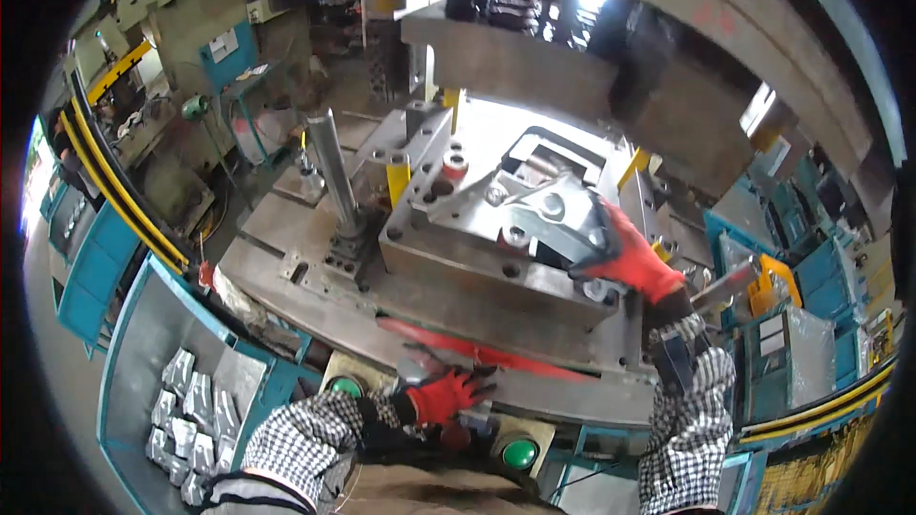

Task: The recorder takes metal parts from a bin and places them into a large industrial stamping press, then operates the press using dual safety buttons.

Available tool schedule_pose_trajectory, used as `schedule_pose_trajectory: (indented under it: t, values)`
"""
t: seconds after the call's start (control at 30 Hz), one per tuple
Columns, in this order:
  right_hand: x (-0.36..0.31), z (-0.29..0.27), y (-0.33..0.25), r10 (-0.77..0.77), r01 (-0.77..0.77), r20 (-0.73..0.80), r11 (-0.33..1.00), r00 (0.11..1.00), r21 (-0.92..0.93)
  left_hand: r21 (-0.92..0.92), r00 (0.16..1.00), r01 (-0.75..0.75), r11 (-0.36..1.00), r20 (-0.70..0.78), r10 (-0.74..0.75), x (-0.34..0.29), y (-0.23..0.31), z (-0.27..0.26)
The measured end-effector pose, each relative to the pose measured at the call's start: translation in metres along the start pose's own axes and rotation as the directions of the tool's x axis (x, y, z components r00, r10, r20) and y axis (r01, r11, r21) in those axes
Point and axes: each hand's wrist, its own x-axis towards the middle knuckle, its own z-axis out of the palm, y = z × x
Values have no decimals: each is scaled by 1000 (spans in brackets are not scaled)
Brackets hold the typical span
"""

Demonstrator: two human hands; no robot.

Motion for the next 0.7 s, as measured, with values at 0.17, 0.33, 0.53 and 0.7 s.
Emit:
schedule_pose_trajectory:
  t: [0.17,0.33,0.53,0.7]
  values:
    - [103,2,50,202,-221,313,975,928,25,-147,1000,-4,989,-4,4,3,-7,-12]
    - [147,30,69,285,-304,577,950,765,-66,-229,999,40,973,43,-31,-7,-9,-7]
    - [132,75,94,210,-234,346,972,915,29,-109,964,12,994,266,17,4,-9,-39]
    - [151,81,55,16,159,215,619,976,-769,-198,968,91,976,248,-40,-3,-10,-30]
